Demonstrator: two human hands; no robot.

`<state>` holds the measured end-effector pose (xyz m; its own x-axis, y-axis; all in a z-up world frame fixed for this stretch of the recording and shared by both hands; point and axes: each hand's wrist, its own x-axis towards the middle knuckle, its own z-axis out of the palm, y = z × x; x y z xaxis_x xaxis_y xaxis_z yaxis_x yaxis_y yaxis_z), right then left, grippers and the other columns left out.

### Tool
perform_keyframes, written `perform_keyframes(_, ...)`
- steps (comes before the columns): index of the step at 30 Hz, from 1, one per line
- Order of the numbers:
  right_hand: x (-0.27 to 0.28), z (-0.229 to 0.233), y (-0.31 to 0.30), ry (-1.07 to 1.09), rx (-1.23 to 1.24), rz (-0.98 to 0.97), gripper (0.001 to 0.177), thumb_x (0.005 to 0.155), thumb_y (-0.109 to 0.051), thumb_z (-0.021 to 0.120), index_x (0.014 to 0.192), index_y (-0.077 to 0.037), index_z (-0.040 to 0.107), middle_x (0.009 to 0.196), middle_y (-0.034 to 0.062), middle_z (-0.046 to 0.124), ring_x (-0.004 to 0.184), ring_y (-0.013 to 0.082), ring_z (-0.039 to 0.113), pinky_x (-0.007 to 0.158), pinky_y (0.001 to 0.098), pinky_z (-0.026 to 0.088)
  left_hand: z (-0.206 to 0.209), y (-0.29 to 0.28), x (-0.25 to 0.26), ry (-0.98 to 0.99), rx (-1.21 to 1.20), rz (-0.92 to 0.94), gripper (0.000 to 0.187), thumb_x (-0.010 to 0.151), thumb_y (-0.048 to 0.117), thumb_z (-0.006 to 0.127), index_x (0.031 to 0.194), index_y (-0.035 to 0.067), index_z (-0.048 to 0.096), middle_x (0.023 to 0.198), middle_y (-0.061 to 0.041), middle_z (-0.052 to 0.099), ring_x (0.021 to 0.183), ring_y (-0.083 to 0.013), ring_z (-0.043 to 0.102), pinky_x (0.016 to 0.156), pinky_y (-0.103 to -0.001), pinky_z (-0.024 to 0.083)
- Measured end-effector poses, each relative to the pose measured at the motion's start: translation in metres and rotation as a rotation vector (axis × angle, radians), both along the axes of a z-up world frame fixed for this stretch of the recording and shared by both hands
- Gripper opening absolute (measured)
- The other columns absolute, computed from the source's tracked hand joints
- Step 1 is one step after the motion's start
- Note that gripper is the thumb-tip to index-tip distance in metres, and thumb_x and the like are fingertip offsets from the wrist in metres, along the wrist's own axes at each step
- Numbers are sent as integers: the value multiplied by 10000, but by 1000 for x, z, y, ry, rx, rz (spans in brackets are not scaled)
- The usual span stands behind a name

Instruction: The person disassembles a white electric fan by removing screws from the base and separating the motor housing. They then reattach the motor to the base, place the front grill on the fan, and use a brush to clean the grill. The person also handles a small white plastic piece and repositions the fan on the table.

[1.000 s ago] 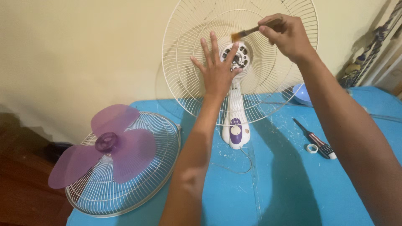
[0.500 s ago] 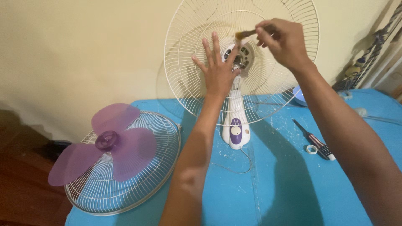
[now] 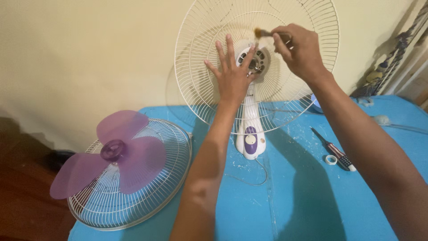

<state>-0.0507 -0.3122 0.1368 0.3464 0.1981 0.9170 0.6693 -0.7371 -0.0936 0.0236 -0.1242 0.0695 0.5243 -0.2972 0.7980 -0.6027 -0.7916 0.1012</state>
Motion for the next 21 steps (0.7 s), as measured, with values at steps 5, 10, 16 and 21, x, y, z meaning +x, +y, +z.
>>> perform_keyframes(5, -4, 11, 6, 217, 74, -54, 215, 1128, -120, 612, 1189, 67, 698, 907, 164, 757, 801, 189, 772, 667, 280, 619, -2, -1, 3, -8, 1, 5, 869, 731, 523, 840, 1493, 498, 423, 1687, -121, -42, 1557, -452, -36, 1111, -920, 63)
perform_keyframes(10, -5, 17, 16, 215, 47, -82, 214, 1101, -101, 620, 1131, 94, 703, 908, 181, 763, 758, 197, 771, 650, 285, 610, -3, -2, 4, -62, -13, 12, 852, 744, 524, 832, 1492, 508, 423, 1685, -125, -38, 1555, -460, -37, 1099, -921, 64)
perform_keyframes(16, 2, 39, 12, 196, 43, -62, 237, 1127, -116, 617, 1156, 107, 691, 915, 171, 763, 788, 176, 773, 654, 273, 612, -1, -1, 4, -8, 9, 12, 860, 733, 546, 831, 1487, 503, 419, 1687, -130, -37, 1560, -461, -34, 1111, -921, 66)
perform_keyframes(21, -2, 47, 4, 417, -35, -125, 239, 1107, -139, 619, 1125, 79, 715, 841, 167, 764, 720, 196, 760, 658, 298, 592, -1, 0, 3, -26, 7, 16, 862, 743, 540, 831, 1505, 483, 431, 1682, -135, -37, 1554, -463, -30, 1094, -921, 78)
